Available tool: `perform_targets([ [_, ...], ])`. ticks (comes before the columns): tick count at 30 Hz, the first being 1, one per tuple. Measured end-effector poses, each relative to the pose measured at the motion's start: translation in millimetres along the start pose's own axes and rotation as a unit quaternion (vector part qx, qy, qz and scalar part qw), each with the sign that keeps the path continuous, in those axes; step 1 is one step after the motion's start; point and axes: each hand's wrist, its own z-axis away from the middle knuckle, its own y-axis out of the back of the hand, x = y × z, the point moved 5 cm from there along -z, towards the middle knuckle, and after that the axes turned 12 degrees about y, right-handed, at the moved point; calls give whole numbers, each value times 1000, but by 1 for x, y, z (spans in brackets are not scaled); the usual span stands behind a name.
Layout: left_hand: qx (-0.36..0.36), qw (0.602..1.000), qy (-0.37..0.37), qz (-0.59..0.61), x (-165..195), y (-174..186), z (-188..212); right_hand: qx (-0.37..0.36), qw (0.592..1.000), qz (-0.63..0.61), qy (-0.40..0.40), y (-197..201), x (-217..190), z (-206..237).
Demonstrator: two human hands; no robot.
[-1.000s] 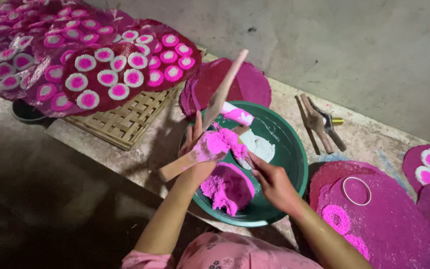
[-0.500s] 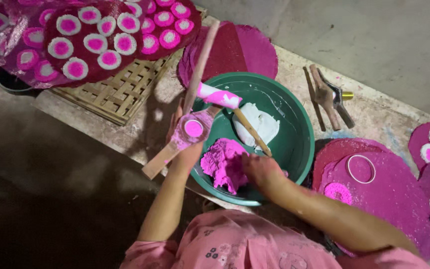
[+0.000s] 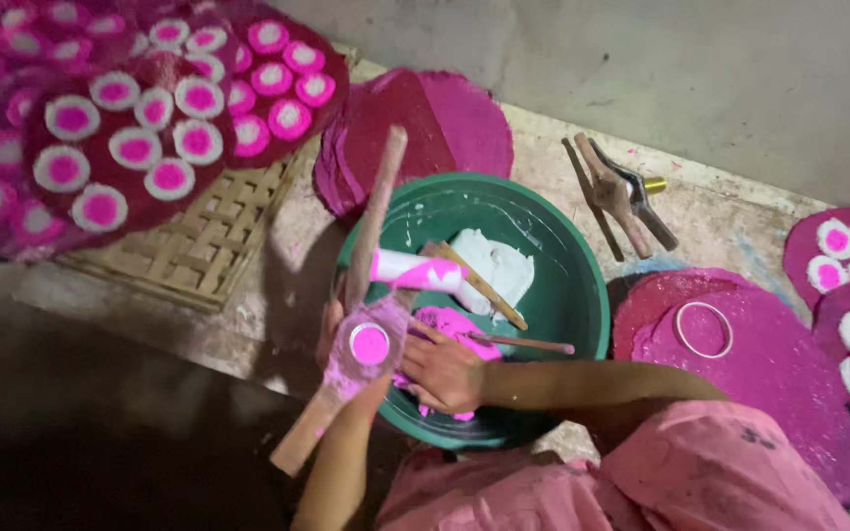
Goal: The person repeatedly scoops pink and white dough, places it into a wooden press, and presses out circular decorative cakes onto a tray. The person arranges the finished cakes on trays and continues the cycle.
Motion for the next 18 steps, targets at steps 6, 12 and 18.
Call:
perform_targets([
  [6,-24,999,27,28,-7,-7,9,27,998,56,18,0,12,-13],
  [12,-80,996,34,-14,-24,-4,8,98,975,-186,-68,29,17,-24],
  [18,-368,697,421,449,32,-34,53,425,689,-586,-28,186,0,38],
])
